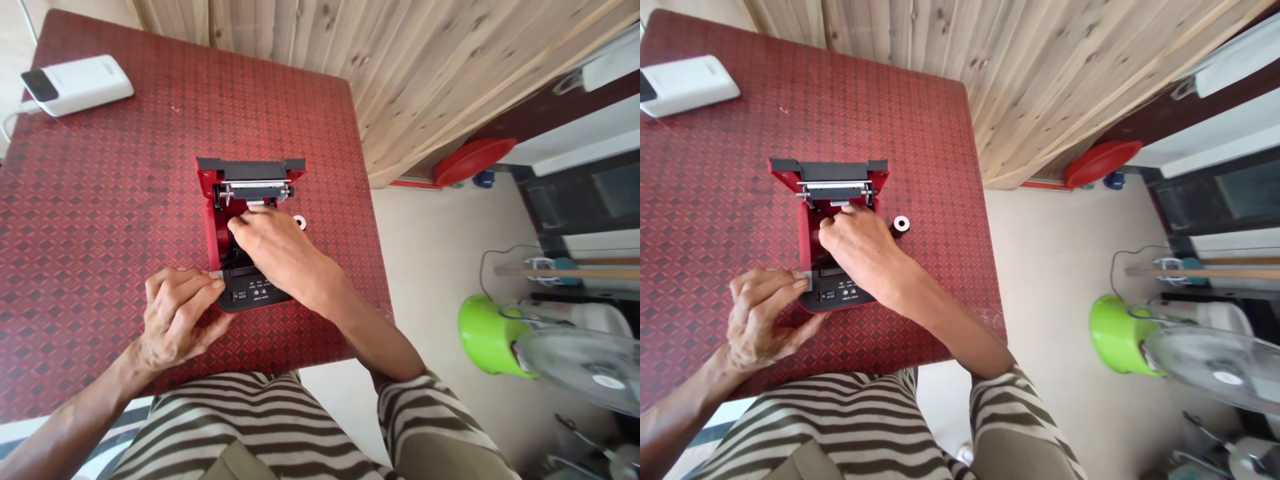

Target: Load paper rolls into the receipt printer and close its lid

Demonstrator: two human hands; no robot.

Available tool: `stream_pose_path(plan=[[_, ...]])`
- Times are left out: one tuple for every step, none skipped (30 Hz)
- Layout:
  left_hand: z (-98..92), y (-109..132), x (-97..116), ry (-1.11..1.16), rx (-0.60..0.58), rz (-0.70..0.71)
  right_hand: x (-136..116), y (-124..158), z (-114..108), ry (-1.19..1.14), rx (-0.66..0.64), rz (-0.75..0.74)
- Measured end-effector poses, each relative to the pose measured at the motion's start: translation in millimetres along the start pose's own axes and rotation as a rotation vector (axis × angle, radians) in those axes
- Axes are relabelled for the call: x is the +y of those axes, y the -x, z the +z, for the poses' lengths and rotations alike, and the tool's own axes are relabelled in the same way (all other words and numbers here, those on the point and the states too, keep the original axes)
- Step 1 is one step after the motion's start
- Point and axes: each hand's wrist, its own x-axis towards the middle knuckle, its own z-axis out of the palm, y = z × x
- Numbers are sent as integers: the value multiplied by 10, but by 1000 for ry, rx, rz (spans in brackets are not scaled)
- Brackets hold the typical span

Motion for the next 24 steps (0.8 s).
stream_pose_path(plan=[[-1, 5, 1, 4, -4, 3, 11, -30, -12, -12, -32, 14], [-2, 8, 1, 8, -7, 5, 21, -56, -22, -19, -59, 25], [-3, 10, 1, 11, -11, 5, 28, -77, -28, -20, -77, 31], [-3, 11, 0, 13, -11, 2, 33, -93, -29, -19, -90, 32], [-2, 11, -2, 12, -11, -2, 37, -104, -26, -19, -97, 33], [1, 11, -5, 9, -9, -6, 41, -107, -19, -26, -97, 37], [5, 12, -11, 7, -6, -9, 48, -102, -10, -43, -89, 41], [10, 12, -16, 6, -2, -10, 60, -85, -2, -72, -69, 39], [13, 13, -22, 6, -1, -8, 77, -55, 2, -110, -38, 33], [13, 12, -26, 8, -1, -5, 100, -10, 2, -157, 2, 16], [8, 9, -27, 11, -4, 0, 127, 49, -4, -209, 48, -15], [-5, 1, -25, 13, -6, 7, 155, 119, -14, -264, 90, -59], [-28, -13, -20, 14, -11, 14, 182, 197, -25, -316, 122, -112], [-59, -35, -13, 14, -18, 19, 205, 278, -36, -360, 144, -166], [-100, -66, -6, 17, -25, 24, 221, 356, -42, -395, 161, -214], [-146, -108, -2, 24, -30, 25, 230, 427, -41, -420, 178, -247], [-196, -164, -5, 32, -38, 17, 231, 488, -31, -430, 202, -264], [-244, -234, -18, 38, -39, 9, 224, 537, -12, -429, 237, -268], [-285, -320, -42, 34, -38, -2, 211, 575, 14, -421, 280, -264], [-316, -422, -79, 7, -37, -11, 193, 604, 46, -408, 325, -257], [-332, -539, -127, -34, -31, 1, 171, 626, 79, -390, 374, -246], [-333, -667, -185, -91, -19, 30, 148, 646, 113, -365, 424, -227], [-319, -799, -248, -146, -13, 47, 123, 666, 146, -339, 476, -203], [-292, -929, -311, -154, -25, 65, 99, 687, 177, -314, 526, -175]])
